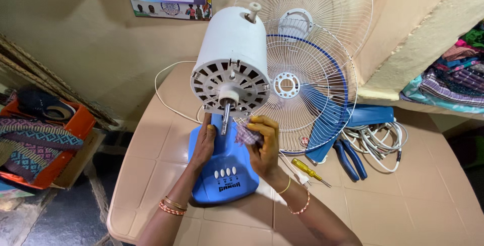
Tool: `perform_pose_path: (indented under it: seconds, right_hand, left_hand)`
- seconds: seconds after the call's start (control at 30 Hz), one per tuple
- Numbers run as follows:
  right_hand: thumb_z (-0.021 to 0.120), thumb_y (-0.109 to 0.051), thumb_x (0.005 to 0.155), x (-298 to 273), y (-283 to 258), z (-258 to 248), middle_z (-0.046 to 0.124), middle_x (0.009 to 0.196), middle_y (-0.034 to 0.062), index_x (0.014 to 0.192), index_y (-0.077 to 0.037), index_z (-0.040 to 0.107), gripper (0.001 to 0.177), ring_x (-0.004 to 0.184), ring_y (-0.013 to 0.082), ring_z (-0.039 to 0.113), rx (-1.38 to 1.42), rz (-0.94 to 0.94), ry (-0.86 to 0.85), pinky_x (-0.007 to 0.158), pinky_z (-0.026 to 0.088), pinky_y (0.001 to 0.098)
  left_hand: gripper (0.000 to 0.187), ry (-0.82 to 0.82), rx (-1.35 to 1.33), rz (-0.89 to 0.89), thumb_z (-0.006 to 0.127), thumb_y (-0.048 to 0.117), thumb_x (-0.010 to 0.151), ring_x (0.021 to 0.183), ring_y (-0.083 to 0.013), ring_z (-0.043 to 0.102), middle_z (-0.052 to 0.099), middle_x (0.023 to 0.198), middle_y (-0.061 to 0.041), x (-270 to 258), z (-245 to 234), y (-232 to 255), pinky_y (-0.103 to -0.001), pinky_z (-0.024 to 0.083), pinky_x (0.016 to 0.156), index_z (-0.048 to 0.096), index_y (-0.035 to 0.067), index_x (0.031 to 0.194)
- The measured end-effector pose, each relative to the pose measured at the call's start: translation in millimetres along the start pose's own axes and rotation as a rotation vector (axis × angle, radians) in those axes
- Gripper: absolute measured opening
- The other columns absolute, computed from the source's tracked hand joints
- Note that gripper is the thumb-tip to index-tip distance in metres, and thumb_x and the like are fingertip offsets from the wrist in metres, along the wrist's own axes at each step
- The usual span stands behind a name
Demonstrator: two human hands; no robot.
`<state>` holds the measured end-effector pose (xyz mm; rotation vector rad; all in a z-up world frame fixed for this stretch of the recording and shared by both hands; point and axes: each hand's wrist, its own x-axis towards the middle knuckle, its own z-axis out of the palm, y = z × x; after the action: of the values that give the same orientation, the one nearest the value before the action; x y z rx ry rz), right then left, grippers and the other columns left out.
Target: The person wipes the base and motor housing of a disassembled table fan using a small cloth. They rotate the fan motor to access different sides and continue wiping the exterior surfaces throughout the clip.
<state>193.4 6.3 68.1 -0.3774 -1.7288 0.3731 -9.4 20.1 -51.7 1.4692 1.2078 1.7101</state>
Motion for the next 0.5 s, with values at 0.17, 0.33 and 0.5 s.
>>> perform_pose_path:
  seconds: [0.17,0.33,0.5]
  right_hand:
    - [0.085,0.001,0.080,19.8,5.6,15.9,0.054,0.107,0.0072,0.109,-0.012,0.073,0.033,0.106,0.0268,0.054,-0.278,-0.168,0.028,0.095,0.047,0.0343]
    - [0.077,0.007,0.080,1.7,5.7,23.6,0.063,0.114,0.0053,0.108,-0.011,0.072,0.034,0.112,0.0283,0.062,-0.280,-0.291,-0.109,0.097,0.055,0.0384]
    - [0.075,0.007,0.077,-25.6,12.0,1.0,0.066,0.111,0.0031,0.113,-0.011,0.075,0.040,0.107,0.0242,0.066,-0.217,-0.167,-0.466,0.091,0.058,0.0356]
  left_hand:
    - [0.080,0.015,-0.043,-0.035,0.033,0.056,0.107,0.159,-0.0284,0.017,0.023,0.170,-0.019,-6.7,0.0,-1.2,-0.038,0.013,0.127,0.020,-0.002,0.161]
    - [0.076,0.016,-0.071,-0.054,0.031,0.051,0.108,0.158,-0.0272,0.013,0.019,0.170,-0.019,-0.1,1.3,2.5,-0.038,0.012,0.126,0.019,-0.002,0.161]
    - [0.067,0.083,-0.025,0.095,0.033,0.045,0.113,0.157,-0.0322,0.028,0.033,0.167,-0.021,-6.3,9.2,22.0,-0.039,0.021,0.127,0.026,-0.002,0.160]
